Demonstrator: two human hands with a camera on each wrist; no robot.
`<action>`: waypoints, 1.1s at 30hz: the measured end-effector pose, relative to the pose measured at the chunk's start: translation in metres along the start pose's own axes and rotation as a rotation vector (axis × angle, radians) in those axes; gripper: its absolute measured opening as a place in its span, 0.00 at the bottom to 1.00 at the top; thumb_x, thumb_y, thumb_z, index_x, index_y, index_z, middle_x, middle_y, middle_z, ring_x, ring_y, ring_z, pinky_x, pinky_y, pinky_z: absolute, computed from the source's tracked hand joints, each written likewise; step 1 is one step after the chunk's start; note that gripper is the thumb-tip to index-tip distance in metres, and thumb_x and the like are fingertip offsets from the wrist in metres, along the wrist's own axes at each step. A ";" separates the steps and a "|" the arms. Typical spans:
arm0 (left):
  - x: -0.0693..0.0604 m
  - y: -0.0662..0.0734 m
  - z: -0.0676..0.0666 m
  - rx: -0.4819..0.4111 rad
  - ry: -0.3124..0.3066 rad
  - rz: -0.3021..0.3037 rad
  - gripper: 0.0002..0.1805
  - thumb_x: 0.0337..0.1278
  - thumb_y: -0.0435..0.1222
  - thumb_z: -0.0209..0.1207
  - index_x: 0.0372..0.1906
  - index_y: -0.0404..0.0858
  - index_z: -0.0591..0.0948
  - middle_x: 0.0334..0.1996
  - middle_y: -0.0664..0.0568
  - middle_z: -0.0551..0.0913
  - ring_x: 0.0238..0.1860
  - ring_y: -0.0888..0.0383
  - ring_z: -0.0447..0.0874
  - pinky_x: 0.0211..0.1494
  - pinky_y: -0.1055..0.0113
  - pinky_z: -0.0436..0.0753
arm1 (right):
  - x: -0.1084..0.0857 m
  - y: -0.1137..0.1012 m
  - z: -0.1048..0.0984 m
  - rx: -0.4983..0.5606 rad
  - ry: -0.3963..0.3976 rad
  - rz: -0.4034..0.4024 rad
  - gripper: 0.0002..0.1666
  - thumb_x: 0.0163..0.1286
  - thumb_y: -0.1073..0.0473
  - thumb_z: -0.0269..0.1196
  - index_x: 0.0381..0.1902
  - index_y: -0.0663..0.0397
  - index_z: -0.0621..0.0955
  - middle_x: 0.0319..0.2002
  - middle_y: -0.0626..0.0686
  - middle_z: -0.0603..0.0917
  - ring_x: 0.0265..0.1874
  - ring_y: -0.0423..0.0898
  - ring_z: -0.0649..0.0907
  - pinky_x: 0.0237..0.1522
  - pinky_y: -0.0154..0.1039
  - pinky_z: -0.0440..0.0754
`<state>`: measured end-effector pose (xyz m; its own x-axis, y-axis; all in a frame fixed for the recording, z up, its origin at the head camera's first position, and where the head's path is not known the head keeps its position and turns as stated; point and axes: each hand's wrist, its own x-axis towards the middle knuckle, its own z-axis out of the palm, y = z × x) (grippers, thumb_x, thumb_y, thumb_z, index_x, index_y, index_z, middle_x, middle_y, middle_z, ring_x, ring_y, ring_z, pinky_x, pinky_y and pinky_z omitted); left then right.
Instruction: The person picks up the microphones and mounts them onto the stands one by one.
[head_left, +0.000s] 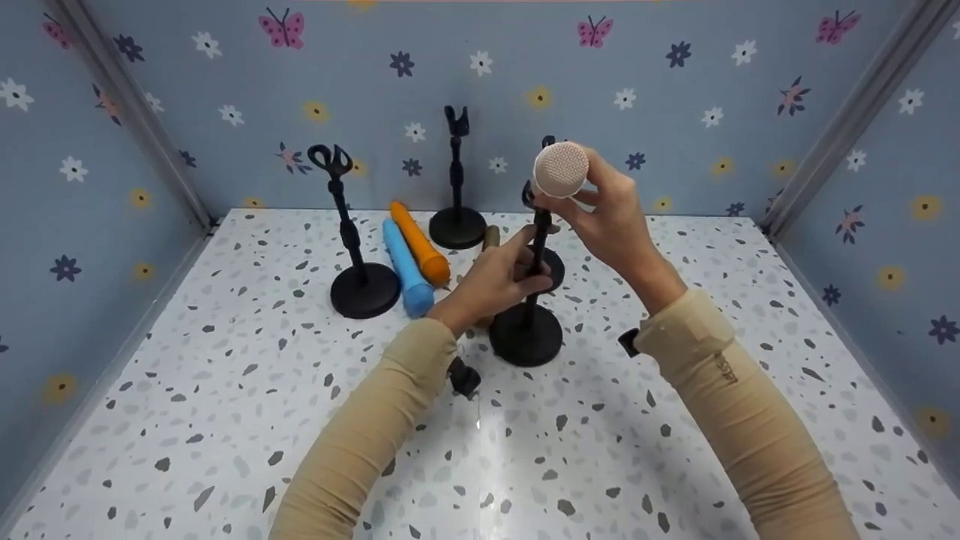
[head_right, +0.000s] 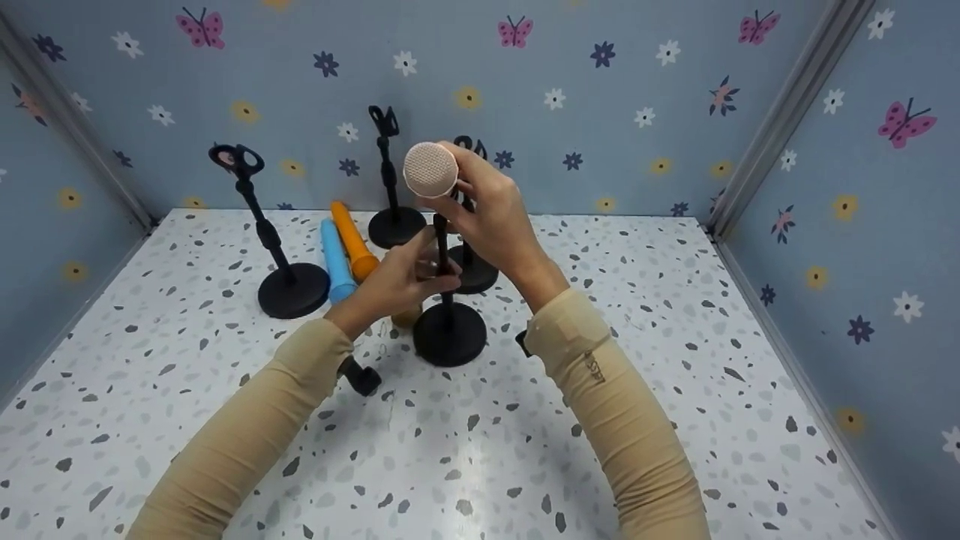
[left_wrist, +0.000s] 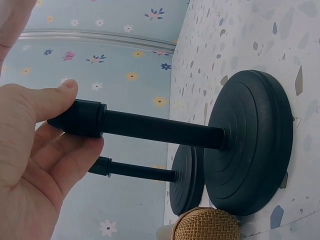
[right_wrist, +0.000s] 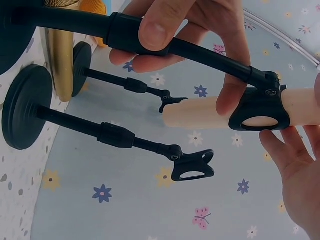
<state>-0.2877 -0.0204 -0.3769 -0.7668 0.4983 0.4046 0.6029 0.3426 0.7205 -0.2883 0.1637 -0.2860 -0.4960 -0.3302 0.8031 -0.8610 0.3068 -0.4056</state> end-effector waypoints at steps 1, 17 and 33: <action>0.001 0.000 0.000 0.002 -0.004 0.001 0.32 0.64 0.35 0.68 0.69 0.41 0.67 0.40 0.52 0.88 0.42 0.61 0.88 0.53 0.66 0.83 | 0.000 0.000 -0.001 -0.007 0.003 0.000 0.31 0.67 0.59 0.71 0.63 0.65 0.76 0.57 0.57 0.83 0.58 0.47 0.82 0.50 0.44 0.85; -0.001 0.000 -0.001 0.019 0.001 -0.018 0.33 0.63 0.35 0.68 0.69 0.41 0.67 0.41 0.52 0.88 0.43 0.60 0.88 0.53 0.66 0.83 | -0.002 0.000 0.002 0.039 0.005 0.043 0.31 0.67 0.58 0.71 0.63 0.66 0.75 0.58 0.57 0.82 0.58 0.47 0.83 0.51 0.51 0.85; -0.001 0.001 0.000 -0.007 -0.006 -0.004 0.31 0.64 0.35 0.68 0.68 0.41 0.68 0.41 0.51 0.87 0.43 0.60 0.87 0.54 0.66 0.83 | -0.021 0.012 -0.029 0.110 -0.104 0.060 0.48 0.60 0.69 0.74 0.75 0.58 0.66 0.67 0.56 0.76 0.66 0.50 0.76 0.66 0.49 0.74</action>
<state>-0.2870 -0.0209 -0.3766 -0.7675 0.5021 0.3984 0.5985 0.3387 0.7260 -0.2853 0.1997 -0.2950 -0.5507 -0.4067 0.7289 -0.8339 0.2310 -0.5012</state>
